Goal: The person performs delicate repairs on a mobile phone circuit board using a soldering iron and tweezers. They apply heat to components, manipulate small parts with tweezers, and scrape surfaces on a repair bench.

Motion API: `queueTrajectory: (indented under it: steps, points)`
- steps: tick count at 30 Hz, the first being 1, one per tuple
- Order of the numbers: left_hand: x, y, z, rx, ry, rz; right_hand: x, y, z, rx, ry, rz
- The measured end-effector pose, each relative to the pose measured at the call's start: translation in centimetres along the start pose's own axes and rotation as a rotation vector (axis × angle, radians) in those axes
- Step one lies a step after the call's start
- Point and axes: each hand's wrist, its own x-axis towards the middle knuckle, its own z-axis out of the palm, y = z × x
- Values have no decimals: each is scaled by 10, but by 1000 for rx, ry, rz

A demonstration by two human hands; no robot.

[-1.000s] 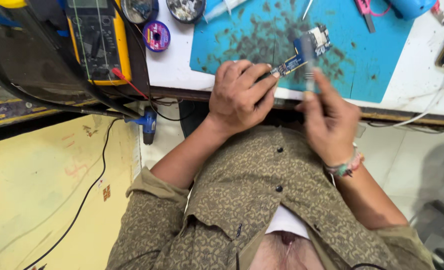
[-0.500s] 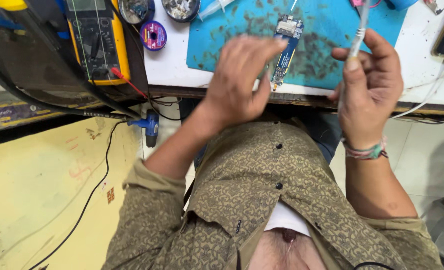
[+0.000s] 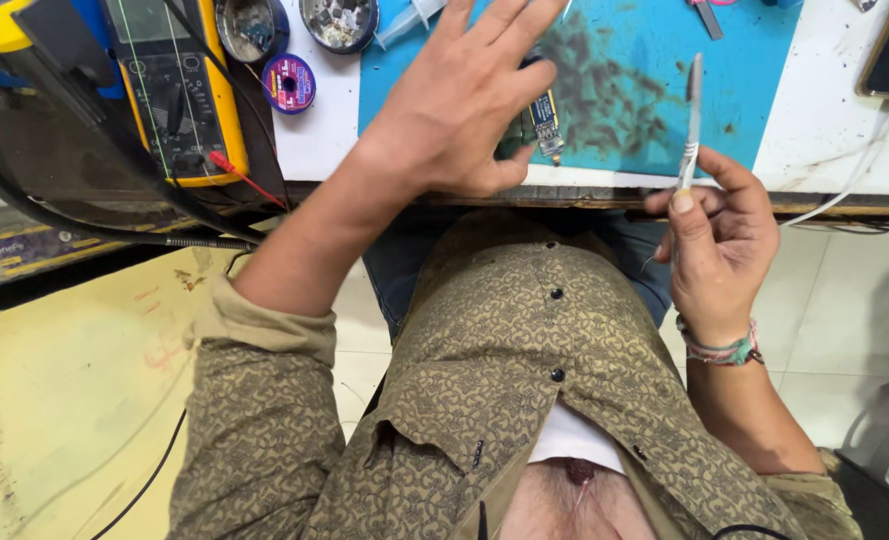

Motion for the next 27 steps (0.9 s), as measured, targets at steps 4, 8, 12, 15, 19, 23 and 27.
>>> queueTrajectory:
  steps: [4,8,12,15,19,23,27]
  points:
    - [-12,9,24,178,167,-129,-2,-9,3,-47,-45,15]
    - [-22,36,49,246,311,-369,-2,-22,14,-201,-133,58]
    - [-25,45,60,175,379,-309,3,-29,30,-507,-189,-22]
    - [-24,45,61,155,351,-236,8,-35,43,-769,-199,-223]
    - [-23,47,60,159,355,-235,15,-35,55,-967,-201,-335]
    - [-20,48,57,132,375,-243,14,-44,57,-1101,-236,-314]
    - [-23,53,61,138,362,-265,17,-36,60,-1136,-248,-358]
